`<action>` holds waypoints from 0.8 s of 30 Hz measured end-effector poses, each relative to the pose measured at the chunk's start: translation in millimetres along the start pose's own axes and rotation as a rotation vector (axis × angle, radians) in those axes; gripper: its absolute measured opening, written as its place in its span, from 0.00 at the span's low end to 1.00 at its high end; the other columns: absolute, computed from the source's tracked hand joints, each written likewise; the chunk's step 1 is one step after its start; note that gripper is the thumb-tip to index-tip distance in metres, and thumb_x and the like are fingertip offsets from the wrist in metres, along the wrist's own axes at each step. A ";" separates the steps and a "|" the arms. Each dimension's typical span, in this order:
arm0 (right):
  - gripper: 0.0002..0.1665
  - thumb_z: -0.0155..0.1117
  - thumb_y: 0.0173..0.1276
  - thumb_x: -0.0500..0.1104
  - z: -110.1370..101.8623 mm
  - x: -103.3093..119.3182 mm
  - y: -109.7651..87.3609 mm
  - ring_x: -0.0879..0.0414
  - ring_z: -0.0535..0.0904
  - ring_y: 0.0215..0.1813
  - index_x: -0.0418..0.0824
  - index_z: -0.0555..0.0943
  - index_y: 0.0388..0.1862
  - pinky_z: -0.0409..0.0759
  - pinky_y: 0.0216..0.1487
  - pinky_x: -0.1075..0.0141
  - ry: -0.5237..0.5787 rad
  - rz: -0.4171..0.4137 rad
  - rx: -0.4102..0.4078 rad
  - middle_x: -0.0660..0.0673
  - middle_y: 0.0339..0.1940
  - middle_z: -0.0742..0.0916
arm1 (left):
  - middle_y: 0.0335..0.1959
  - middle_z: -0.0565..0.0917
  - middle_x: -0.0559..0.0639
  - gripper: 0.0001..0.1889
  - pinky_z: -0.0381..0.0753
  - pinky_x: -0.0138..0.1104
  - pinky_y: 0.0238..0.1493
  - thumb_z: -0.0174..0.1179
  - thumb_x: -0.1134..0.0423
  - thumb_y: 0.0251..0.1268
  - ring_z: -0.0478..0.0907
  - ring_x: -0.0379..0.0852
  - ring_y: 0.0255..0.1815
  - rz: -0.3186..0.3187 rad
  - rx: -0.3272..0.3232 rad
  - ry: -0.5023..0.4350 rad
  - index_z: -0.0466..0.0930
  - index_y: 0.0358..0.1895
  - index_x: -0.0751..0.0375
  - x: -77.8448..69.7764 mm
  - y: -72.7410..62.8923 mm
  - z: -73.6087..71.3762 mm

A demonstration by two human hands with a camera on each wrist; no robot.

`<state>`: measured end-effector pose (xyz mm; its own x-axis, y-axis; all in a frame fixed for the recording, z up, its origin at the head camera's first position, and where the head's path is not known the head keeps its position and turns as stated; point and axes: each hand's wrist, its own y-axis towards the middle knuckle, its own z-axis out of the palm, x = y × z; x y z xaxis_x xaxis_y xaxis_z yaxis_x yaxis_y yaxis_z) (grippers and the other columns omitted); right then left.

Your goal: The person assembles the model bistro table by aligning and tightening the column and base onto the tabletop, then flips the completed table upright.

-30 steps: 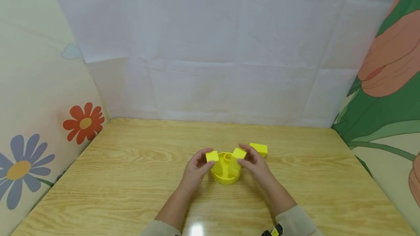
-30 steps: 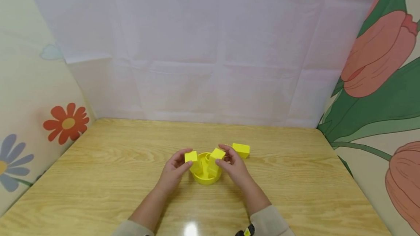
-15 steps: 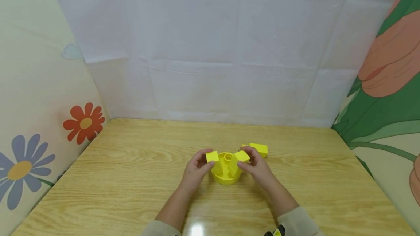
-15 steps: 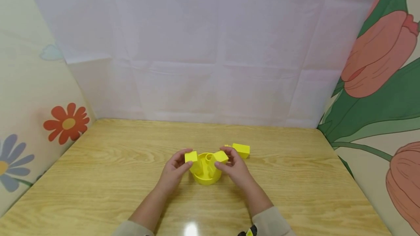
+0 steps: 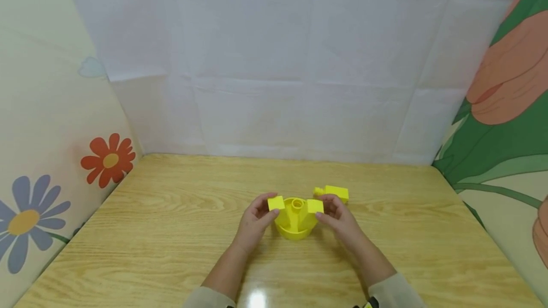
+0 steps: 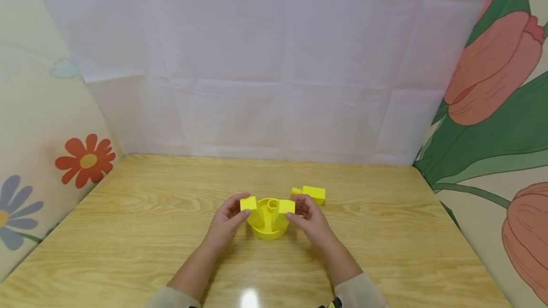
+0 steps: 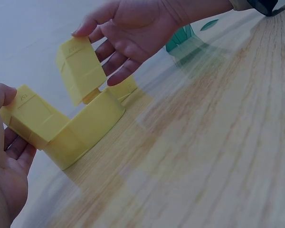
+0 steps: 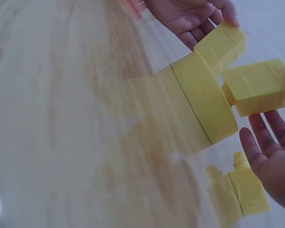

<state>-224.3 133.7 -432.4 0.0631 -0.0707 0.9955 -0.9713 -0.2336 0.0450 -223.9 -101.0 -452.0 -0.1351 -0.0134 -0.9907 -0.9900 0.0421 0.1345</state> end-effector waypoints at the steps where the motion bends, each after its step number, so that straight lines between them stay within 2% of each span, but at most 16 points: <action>1: 0.25 0.57 0.69 0.33 -0.9 -0.2 -0.7 0.59 0.74 0.52 0.29 0.66 0.63 0.77 0.53 0.71 -0.002 -0.007 0.004 0.40 0.53 0.79 | 0.54 0.79 0.60 0.20 0.77 0.24 0.50 0.60 0.70 0.66 0.75 0.42 0.49 0.002 0.000 0.000 0.75 0.61 0.63 0.0 0.1 -0.1; 6: 0.25 0.52 0.69 0.34 -6.2 -1.0 -6.3 0.60 0.74 0.53 0.25 0.64 0.62 0.78 0.55 0.65 -0.009 -0.082 0.059 0.41 0.52 0.79 | 0.54 0.78 0.60 0.20 0.77 0.23 0.50 0.59 0.70 0.67 0.75 0.43 0.49 0.005 0.004 0.000 0.74 0.62 0.64 0.1 0.5 -0.5; 9: 0.25 0.55 0.70 0.33 -7.3 -2.7 -8.6 0.61 0.75 0.51 0.25 0.64 0.62 0.78 0.53 0.68 -0.017 -0.100 0.075 0.45 0.51 0.79 | 0.55 0.78 0.60 0.20 0.77 0.23 0.50 0.59 0.69 0.67 0.75 0.44 0.50 0.002 0.008 0.004 0.74 0.62 0.64 0.0 0.2 -0.8; 16: 0.30 0.61 0.69 0.35 -4.0 -4.2 -8.4 0.57 0.74 0.51 0.28 0.66 0.68 0.76 0.52 0.71 -0.162 -0.127 0.098 0.30 0.63 0.75 | 0.57 0.78 0.60 0.20 0.76 0.22 0.51 0.59 0.69 0.67 0.74 0.44 0.52 -0.012 0.010 0.010 0.74 0.63 0.63 -0.9 0.6 -1.4; 24: 0.30 0.64 0.66 0.35 2.7 -2.7 -8.9 0.55 0.74 0.52 0.29 0.68 0.65 0.75 0.52 0.68 -0.171 -0.108 0.075 0.31 0.60 0.77 | 0.57 0.78 0.60 0.20 0.76 0.22 0.51 0.59 0.69 0.67 0.74 0.44 0.52 -0.013 0.013 0.009 0.74 0.62 0.63 -0.2 0.6 -1.2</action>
<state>-215.2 133.3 -435.7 0.2099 -0.2036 0.9563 -0.9374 -0.3200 0.1376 -224.5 -102.2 -451.7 -0.1226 -0.0235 -0.9922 -0.9911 0.0544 0.1212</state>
